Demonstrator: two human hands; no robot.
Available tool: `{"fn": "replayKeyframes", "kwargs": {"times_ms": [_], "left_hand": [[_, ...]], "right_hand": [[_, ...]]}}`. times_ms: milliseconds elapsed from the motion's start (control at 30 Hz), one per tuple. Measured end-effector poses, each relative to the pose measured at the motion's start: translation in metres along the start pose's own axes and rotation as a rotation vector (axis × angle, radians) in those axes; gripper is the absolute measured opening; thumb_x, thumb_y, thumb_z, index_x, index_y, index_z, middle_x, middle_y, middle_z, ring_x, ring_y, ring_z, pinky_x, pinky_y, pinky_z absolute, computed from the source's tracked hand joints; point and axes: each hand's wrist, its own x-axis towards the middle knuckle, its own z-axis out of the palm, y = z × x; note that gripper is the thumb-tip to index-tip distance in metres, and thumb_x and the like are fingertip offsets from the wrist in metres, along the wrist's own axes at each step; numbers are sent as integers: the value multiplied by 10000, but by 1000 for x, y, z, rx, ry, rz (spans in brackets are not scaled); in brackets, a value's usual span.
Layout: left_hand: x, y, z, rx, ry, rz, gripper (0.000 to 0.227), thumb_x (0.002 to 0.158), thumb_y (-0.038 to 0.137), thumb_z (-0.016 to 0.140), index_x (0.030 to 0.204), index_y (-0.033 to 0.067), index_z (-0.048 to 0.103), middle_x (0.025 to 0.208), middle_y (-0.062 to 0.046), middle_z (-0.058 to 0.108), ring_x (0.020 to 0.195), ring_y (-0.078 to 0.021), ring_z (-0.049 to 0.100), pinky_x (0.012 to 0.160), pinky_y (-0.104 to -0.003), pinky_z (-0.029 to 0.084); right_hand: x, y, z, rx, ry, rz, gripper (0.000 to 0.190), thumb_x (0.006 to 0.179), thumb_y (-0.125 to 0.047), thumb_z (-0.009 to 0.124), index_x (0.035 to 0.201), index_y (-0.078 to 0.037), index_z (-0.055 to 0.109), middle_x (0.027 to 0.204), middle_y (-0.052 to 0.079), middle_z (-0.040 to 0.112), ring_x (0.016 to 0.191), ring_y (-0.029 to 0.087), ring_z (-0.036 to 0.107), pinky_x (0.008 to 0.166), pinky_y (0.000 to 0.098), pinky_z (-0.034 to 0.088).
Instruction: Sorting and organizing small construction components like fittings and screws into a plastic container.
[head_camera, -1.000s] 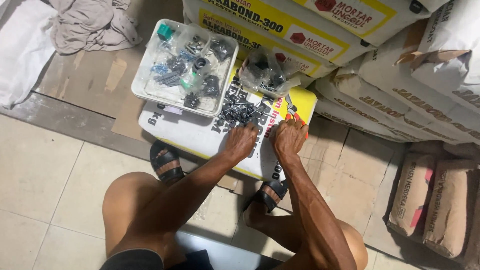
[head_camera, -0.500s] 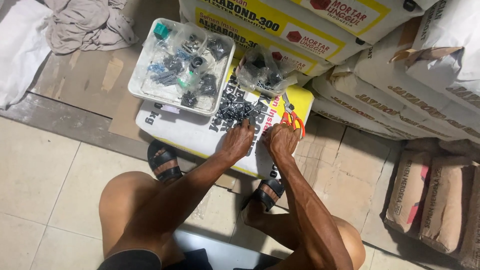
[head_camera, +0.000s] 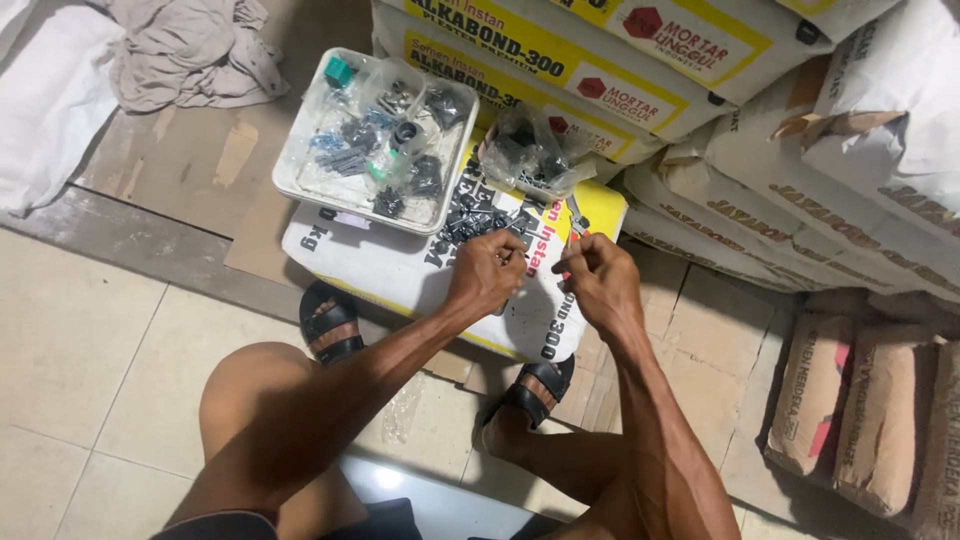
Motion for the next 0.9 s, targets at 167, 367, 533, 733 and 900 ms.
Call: {"fn": "replayKeyframes", "kwargs": {"times_ms": [167,367,533,733,900], "left_hand": [[-3,38,-3,-210,41,-165,200,873,33,643,1017,-92,702,852,-287,734,647,-248,761,586,-302,665],[4,39,4,-280,41,-105,285,890,-1,665,1147,-111,609,903,-291,732,683,-233,760,616,-271,670],[8,32,7,-285,19,-131,284,887,1,682,1150,-104,659,951,-308,740,734,-224,768,628,-253,665],[12,12,11,-251,43,-111,231,878,1,693,1099,-65,679,884,-277,744,680,-207,748,588,-263,664],[12,11,12,-216,51,-96,194,882,7,674,1061,-66,684,867,-283,741,704,-202,747,606,-271,664]], "right_hand": [[-16,-24,-6,86,-50,-73,72,928,-39,662,888,-32,721,697,150,698,575,162,638,456,252,533],[-23,-36,0,-163,-80,-206,145,951,-99,590,853,-70,693,640,120,723,543,243,687,510,372,542],[-15,-25,5,-255,-71,-206,148,973,-106,555,911,-57,680,686,119,751,576,257,707,591,398,552],[-13,-21,6,-288,-82,-228,113,932,-81,579,885,-62,681,661,133,729,622,329,709,590,428,537],[-11,-15,8,-295,-89,-215,97,900,-115,609,852,-116,693,610,77,707,603,266,697,583,374,528]]}}
